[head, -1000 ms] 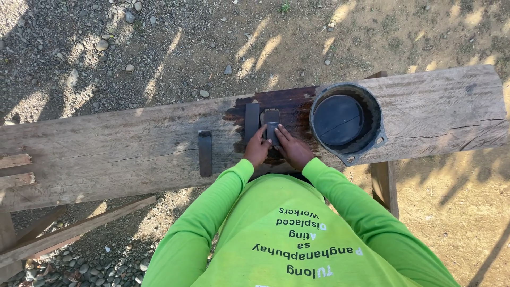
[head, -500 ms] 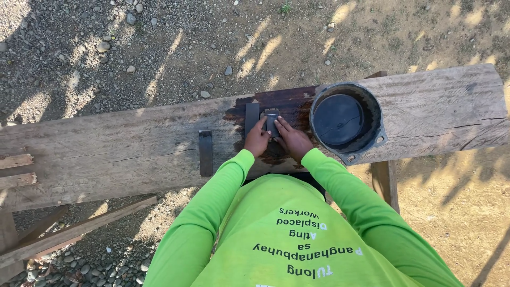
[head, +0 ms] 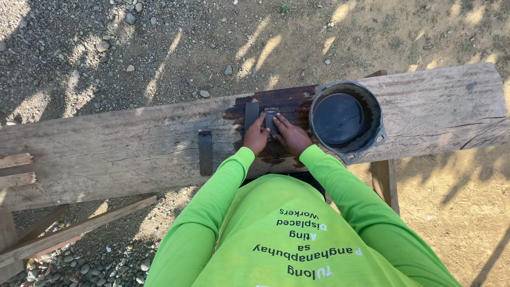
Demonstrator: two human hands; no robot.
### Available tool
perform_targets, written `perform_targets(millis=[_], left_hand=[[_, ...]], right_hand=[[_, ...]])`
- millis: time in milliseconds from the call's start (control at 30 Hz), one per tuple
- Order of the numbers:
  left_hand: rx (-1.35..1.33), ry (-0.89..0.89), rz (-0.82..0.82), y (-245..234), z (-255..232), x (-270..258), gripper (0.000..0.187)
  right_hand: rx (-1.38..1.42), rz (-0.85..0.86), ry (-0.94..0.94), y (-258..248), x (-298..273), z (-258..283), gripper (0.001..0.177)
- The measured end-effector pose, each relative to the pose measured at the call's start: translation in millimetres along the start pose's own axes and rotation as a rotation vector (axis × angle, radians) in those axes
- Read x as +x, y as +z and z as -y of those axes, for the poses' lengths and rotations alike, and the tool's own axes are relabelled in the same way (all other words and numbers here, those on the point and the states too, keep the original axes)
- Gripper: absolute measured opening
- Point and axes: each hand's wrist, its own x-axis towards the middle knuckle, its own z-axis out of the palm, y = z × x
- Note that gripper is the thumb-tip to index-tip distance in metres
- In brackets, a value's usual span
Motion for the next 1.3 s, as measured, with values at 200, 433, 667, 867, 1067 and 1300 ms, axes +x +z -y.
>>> perform_targets(millis=[200,433,667,867,1067,1300], left_hand=[[-0.047,-0.008,0.011,6,18,-16,0.065],[-0.05,-0.001,0.034,8,22,-30,0.066],[-0.051,-0.021,0.012,-5,-3,-2,0.064],[-0.089,-0.004,0.017,11,23,-40,0.066],[-0.121,-0.026,0.03,9,23,-25,0.066],[-0.078,0.052,-0.034,5,19,-3,0.063]], right_hand=[[0.009,0.02,0.022,-3,-19,19,0.062],[0.041,-0.01,0.016,9,-30,18,0.063],[0.002,-0.04,-0.017,-2,-2,7,0.063],[-0.001,0.027,0.043,13,-40,22,0.063],[0.027,-0.003,0.014,7,-25,17,0.062],[0.005,-0.048,-0.034,-4,-11,13,0.061]])
